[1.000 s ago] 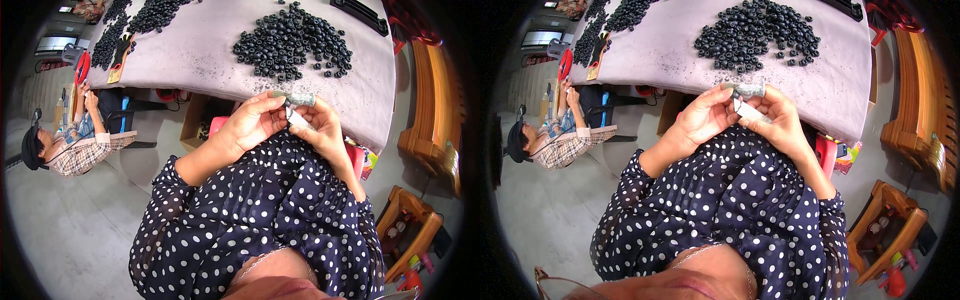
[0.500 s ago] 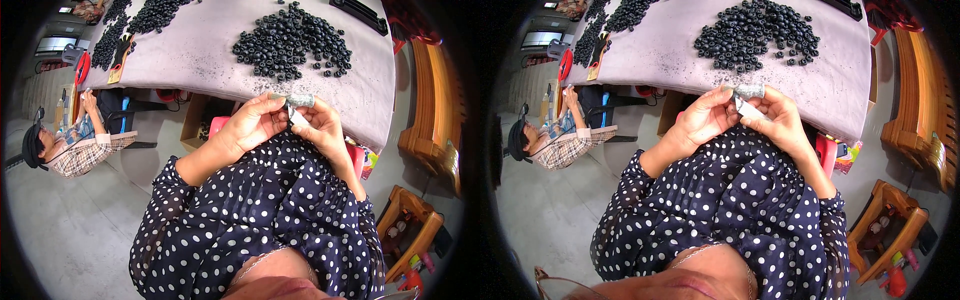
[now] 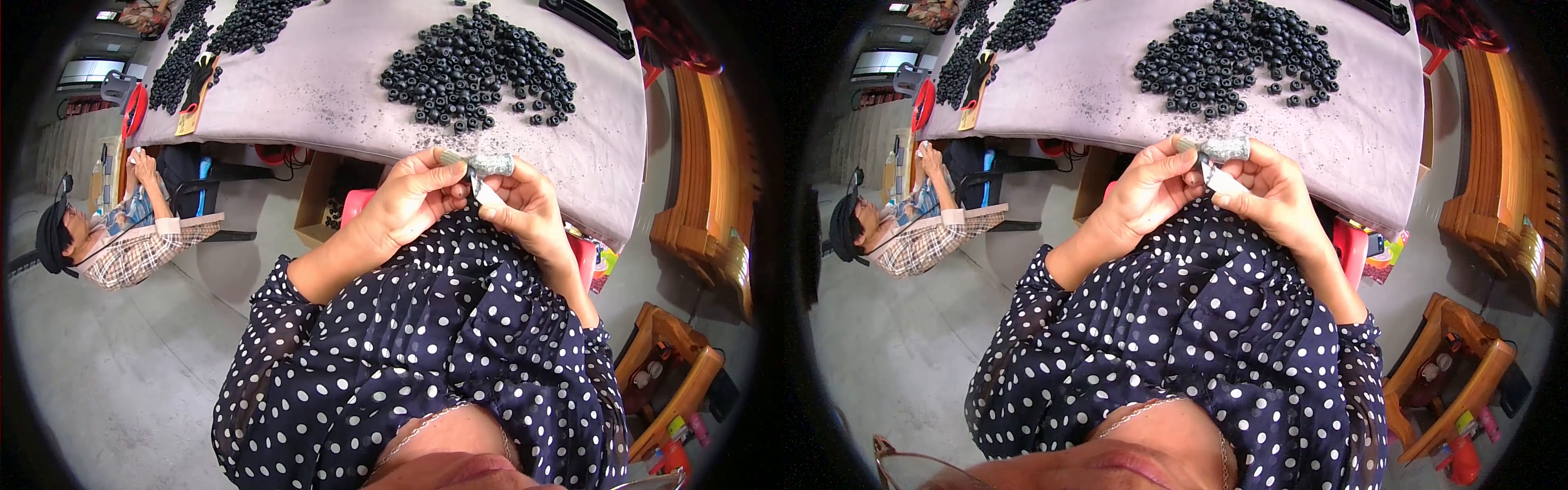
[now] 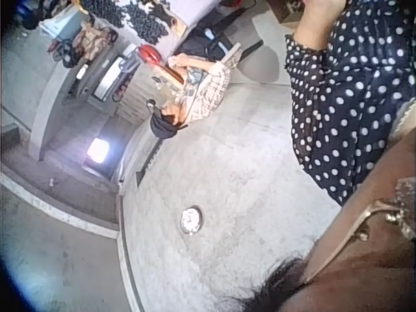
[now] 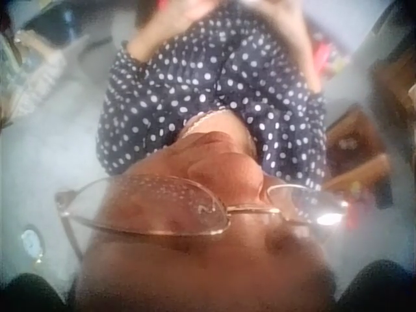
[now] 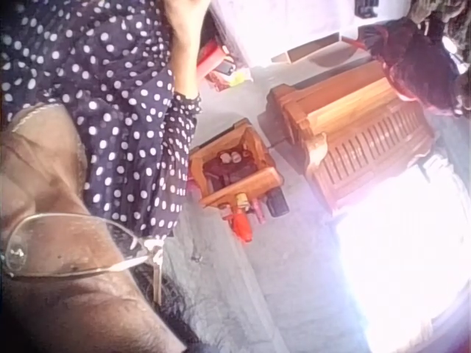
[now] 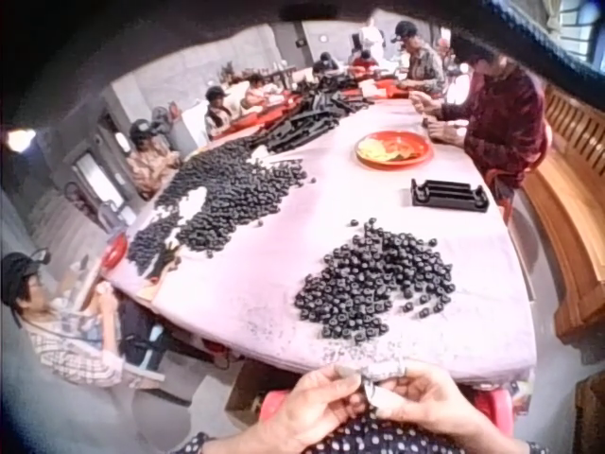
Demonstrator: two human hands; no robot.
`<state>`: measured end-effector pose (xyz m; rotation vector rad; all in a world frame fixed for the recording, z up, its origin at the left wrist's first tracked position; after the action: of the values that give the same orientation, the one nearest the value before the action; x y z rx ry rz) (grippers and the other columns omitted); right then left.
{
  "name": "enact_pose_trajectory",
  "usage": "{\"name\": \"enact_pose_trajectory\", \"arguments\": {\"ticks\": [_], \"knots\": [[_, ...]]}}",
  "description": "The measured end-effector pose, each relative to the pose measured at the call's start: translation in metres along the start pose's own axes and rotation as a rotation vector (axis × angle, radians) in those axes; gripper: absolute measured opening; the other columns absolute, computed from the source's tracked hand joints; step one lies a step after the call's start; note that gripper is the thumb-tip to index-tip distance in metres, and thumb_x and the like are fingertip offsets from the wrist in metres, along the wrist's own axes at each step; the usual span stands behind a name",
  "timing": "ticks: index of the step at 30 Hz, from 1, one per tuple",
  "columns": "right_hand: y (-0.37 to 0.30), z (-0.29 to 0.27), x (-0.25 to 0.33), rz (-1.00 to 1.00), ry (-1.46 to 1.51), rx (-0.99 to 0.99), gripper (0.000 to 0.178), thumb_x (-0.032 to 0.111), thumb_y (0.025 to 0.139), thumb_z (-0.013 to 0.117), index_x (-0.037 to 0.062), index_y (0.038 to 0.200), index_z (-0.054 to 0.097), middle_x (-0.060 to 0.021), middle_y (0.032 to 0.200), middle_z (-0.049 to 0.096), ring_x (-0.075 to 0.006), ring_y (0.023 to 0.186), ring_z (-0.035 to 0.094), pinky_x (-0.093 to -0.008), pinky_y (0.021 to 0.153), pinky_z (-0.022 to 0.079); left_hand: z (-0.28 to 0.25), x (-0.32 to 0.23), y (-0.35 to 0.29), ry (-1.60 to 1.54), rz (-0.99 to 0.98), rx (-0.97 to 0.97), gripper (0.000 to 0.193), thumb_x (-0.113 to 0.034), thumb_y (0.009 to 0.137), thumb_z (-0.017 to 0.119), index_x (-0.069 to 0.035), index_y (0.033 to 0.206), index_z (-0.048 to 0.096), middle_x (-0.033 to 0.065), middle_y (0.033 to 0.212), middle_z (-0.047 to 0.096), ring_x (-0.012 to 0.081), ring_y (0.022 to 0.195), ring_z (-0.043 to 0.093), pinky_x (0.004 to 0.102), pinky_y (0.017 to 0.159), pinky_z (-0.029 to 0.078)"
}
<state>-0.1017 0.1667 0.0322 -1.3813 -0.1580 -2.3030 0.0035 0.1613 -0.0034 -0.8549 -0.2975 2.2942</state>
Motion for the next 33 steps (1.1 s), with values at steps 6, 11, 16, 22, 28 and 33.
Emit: {"name": "enact_pose_trajectory", "arguments": {"ticks": [6,11,16,22,28,33], "knots": [[0.001,-0.006,-0.017,0.072,0.025,-0.022,0.041,0.001,0.076,0.066,-0.0009,0.114,0.051,-0.0025,0.084,0.061,-0.0034,0.061,0.053,-0.0140,0.046,0.037,-0.003,-0.004,0.000,0.059,0.048,0.009,0.005,-0.009,0.083,0.062,-0.007,0.085,0.057,0.0040,0.080,0.060,0.0111,0.068,0.057,0.0270,0.068,0.051],[0.005,-0.011,-0.028,0.131,0.150,-0.042,0.038,0.003,0.077,0.067,-0.0002,0.112,0.054,-0.0024,0.081,0.060,-0.0027,0.052,0.045,-0.0153,0.042,0.034,-0.010,0.002,0.001,0.007,0.033,-0.021,0.006,-0.007,0.083,0.062,-0.004,0.087,0.059,0.0058,0.079,0.061,0.0127,0.065,0.060,0.0284,0.067,0.055],[0.007,-0.010,-0.026,0.085,0.161,-0.043,0.037,0.004,0.077,0.067,0.0001,0.111,0.054,-0.0026,0.082,0.060,-0.0026,0.052,0.045,-0.0151,0.042,0.034,-0.010,0.002,0.005,-0.042,0.015,-0.004,0.004,-0.007,0.084,0.060,-0.004,0.086,0.058,0.0067,0.081,0.062,0.0125,0.068,0.060,0.0289,0.067,0.055],[0.008,-0.011,-0.027,0.065,0.150,-0.034,0.038,0.004,0.077,0.067,0.0009,0.112,0.053,-0.0025,0.083,0.060,-0.0023,0.054,0.046,-0.0145,0.043,0.035,-0.013,0.003,0.005,-0.076,-0.003,-0.012,0.003,-0.007,0.084,0.060,-0.005,0.084,0.058,0.0069,0.081,0.061,0.0122,0.068,0.060,0.0288,0.067,0.055],[0.007,-0.011,-0.026,0.076,0.118,-0.029,0.040,0.004,0.076,0.068,0.0016,0.113,0.052,-0.0018,0.084,0.060,-0.0024,0.057,0.049,-0.0139,0.045,0.036,-0.018,0.006,0.008,-0.093,-0.024,-0.030,0.002,-0.008,0.084,0.060,-0.006,0.084,0.059,0.0058,0.080,0.061,0.0118,0.068,0.059,0.0275,0.066,0.054],[0.007,-0.004,-0.022,0.082,0.087,0.005,0.043,0.003,0.075,0.069,0.0024,0.114,0.051,-0.0006,0.083,0.059,-0.0024,0.060,0.050,-0.0135,0.046,0.037,-0.018,0.002,0.007,-0.026,0.025,-0.045,0.002,-0.008,0.084,0.060,-0.006,0.084,0.059,0.0039,0.078,0.061,0.0117,0.068,0.059,0.0271,0.067,0.053]]}}
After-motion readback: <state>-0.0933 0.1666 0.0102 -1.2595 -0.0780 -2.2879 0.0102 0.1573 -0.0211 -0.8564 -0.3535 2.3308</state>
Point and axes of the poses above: each hand's wrist, its own y-axis towards the middle knuckle, its own z-axis out of the palm, x = y × z, the point moved 9 cm from there along y, towards the middle knuckle
